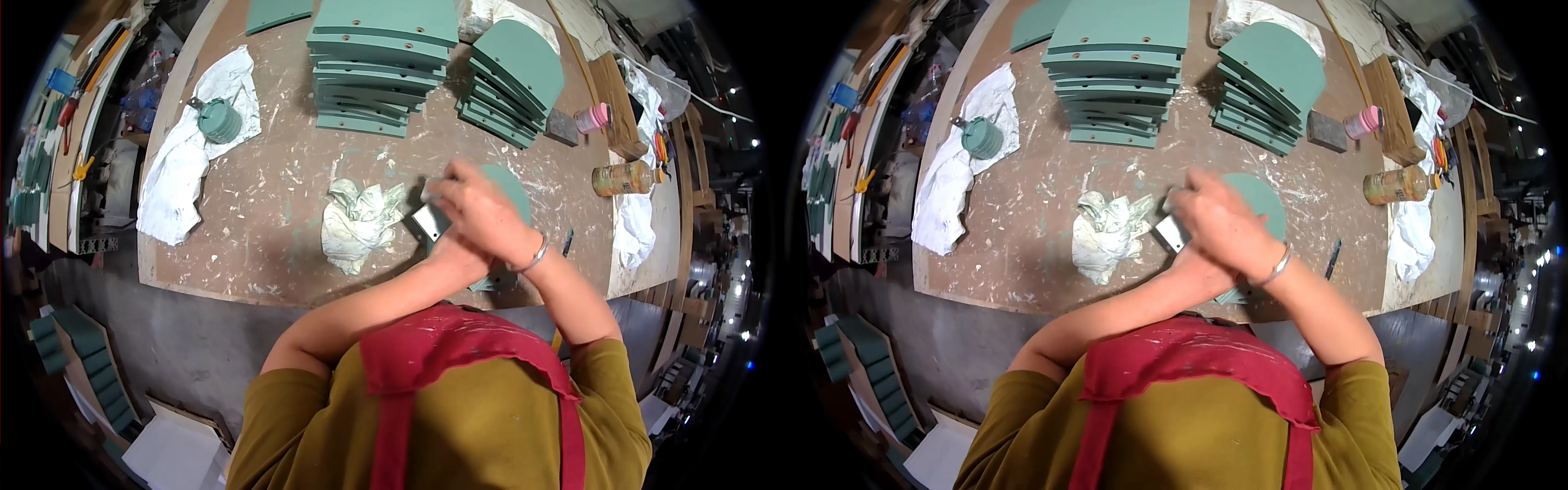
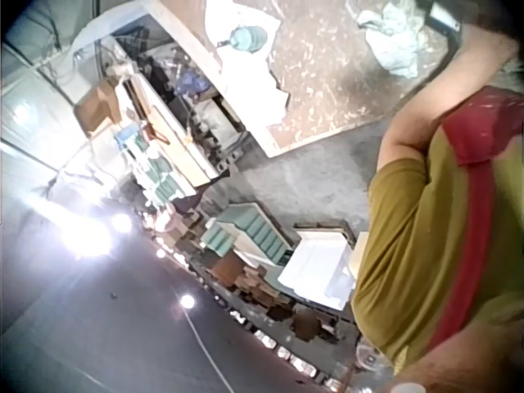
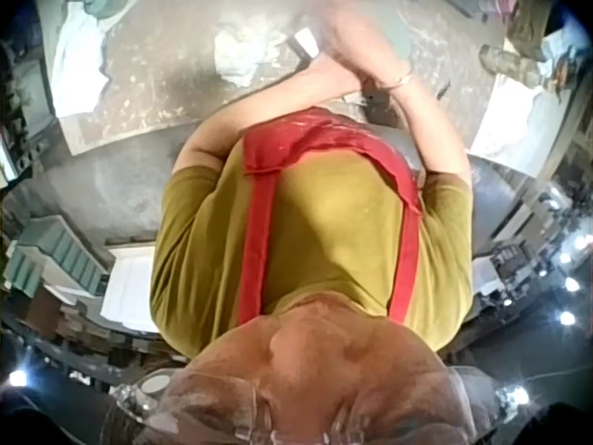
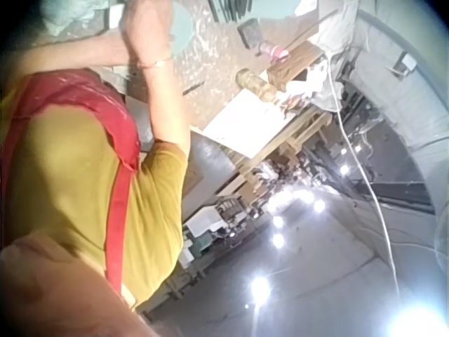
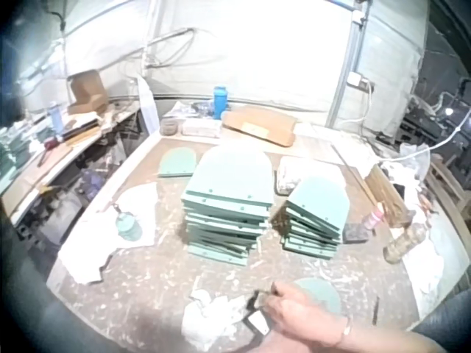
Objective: The person uses a sanding block to sand the edges and surfaces of curved wooden pieces. They pick up individual pieces from a stack, sand several sides and edges, and then place them into a new stack or set them aside on the workbench.
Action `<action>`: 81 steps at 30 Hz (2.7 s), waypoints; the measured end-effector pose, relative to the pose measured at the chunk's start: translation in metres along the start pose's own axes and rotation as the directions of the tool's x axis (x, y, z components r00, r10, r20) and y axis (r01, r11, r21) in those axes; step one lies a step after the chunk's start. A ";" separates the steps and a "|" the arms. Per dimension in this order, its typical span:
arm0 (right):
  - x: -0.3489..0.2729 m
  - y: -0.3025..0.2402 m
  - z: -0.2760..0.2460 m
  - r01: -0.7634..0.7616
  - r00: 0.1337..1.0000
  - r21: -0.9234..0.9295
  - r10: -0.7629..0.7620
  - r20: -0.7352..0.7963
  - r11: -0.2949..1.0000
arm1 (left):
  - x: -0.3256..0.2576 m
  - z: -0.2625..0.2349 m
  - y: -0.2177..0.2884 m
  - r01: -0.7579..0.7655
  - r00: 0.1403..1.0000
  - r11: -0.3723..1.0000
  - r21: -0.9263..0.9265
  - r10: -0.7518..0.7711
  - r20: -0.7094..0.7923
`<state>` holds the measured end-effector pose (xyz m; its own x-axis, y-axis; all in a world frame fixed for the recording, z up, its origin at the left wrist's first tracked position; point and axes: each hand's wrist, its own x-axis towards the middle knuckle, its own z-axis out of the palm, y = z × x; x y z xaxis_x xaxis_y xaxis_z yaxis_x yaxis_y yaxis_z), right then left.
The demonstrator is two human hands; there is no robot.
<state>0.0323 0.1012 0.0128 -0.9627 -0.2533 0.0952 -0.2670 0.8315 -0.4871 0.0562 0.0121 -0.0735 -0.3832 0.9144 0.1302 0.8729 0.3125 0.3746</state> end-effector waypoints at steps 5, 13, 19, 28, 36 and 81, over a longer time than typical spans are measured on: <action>-0.004 0.035 -0.016 -0.111 0.986 -0.108 0.096 -0.136 0.988 | 0.006 -0.023 0.002 -0.035 0.996 0.999 0.007 0.034 0.082; -0.003 0.003 -0.010 -0.045 0.999 -0.187 0.041 -0.026 0.981 | 0.001 -0.006 -0.003 -0.024 0.999 0.960 -0.280 0.012 -0.044; -0.015 0.054 -0.021 -0.302 0.930 -0.145 0.258 -0.262 0.942 | 0.005 -0.028 0.003 -0.053 0.998 0.999 0.012 0.053 0.043; -0.031 0.062 -0.038 -0.458 0.865 -0.082 0.423 -0.270 0.885 | 0.003 -0.024 0.006 -0.070 0.994 0.997 0.025 0.072 -0.087; -0.051 0.067 -0.037 -0.537 0.797 0.027 0.517 -0.312 0.843 | 0.002 -0.027 0.005 -0.064 0.995 0.998 0.014 0.065 -0.082; -0.190 0.128 -0.058 -0.274 0.939 0.456 0.339 -0.065 0.847 | 0.016 -0.046 0.002 0.001 0.999 0.994 0.112 0.003 -0.038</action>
<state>0.1781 0.2844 -0.0179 -0.9969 0.0764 -0.0192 0.0581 0.5483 -0.8343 0.0381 0.0158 -0.0282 -0.3916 0.9050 0.1664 0.9008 0.3402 0.2696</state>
